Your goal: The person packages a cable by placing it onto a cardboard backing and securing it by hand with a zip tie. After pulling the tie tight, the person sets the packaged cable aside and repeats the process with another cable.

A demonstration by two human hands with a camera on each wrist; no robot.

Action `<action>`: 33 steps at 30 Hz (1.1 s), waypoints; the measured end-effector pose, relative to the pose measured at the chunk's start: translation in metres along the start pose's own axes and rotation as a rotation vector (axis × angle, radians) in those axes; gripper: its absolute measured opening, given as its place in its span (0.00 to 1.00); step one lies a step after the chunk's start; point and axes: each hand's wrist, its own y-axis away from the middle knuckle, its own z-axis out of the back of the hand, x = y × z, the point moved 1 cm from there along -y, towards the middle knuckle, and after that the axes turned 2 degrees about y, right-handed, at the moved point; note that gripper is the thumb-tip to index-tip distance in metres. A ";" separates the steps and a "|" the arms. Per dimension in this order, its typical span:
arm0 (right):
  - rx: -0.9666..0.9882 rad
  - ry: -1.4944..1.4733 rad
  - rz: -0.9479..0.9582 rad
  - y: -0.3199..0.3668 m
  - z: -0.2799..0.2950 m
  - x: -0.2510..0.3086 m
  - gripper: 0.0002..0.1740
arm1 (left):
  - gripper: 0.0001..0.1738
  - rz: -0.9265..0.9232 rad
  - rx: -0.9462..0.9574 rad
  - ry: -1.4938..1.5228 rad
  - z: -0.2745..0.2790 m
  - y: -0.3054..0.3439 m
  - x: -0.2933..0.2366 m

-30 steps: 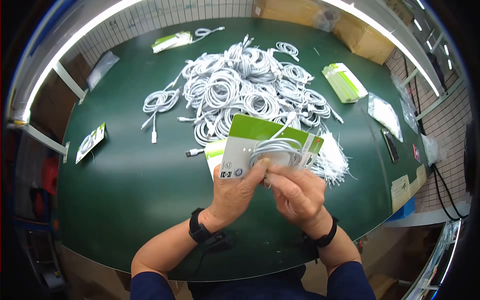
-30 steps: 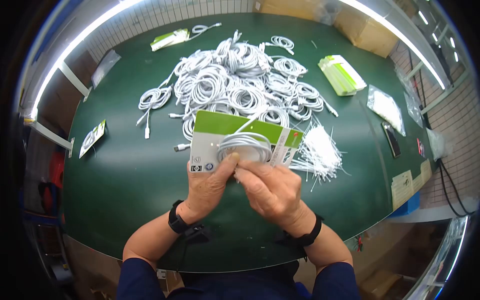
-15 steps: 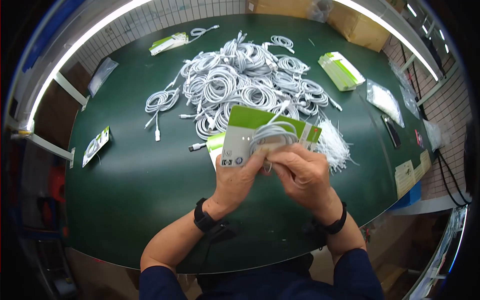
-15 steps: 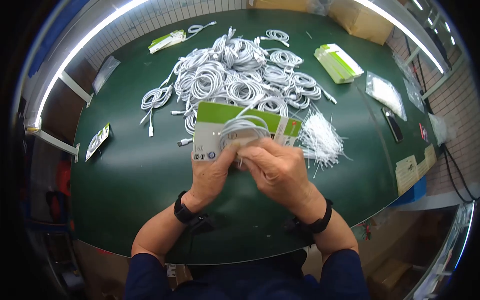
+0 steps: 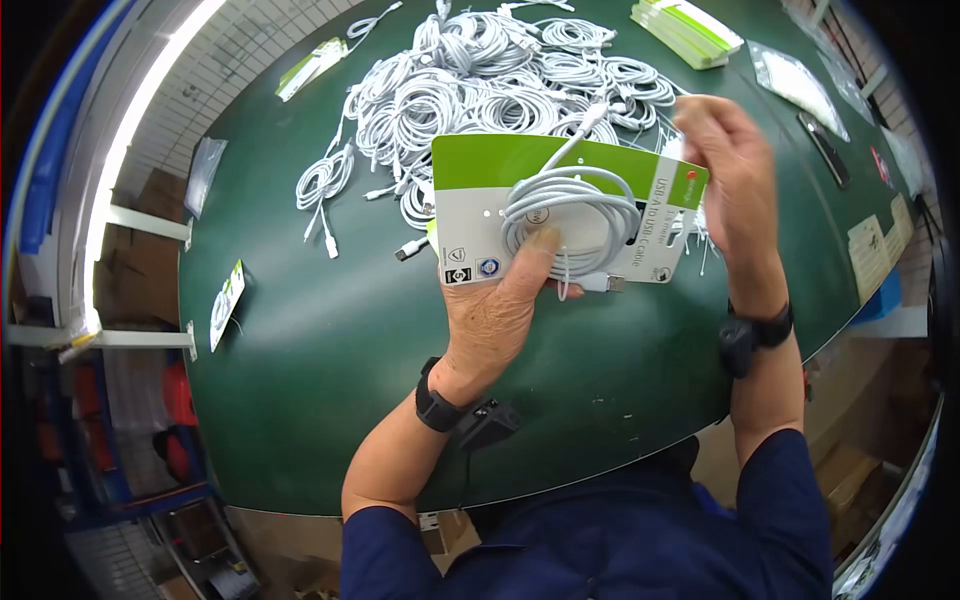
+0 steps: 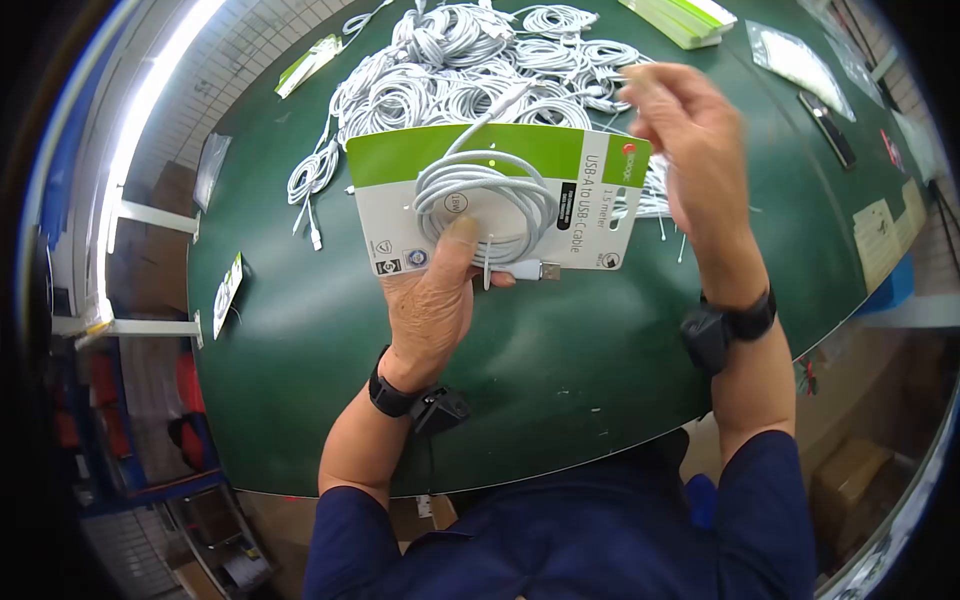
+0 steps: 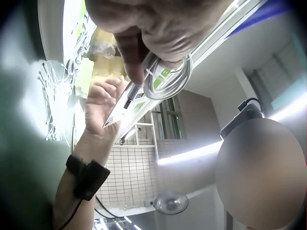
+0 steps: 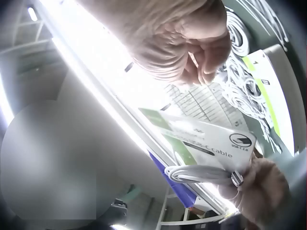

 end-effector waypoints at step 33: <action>0.584 0.047 -0.200 0.064 -0.006 -0.053 0.17 | 0.17 0.093 0.061 -0.058 -0.002 0.004 0.009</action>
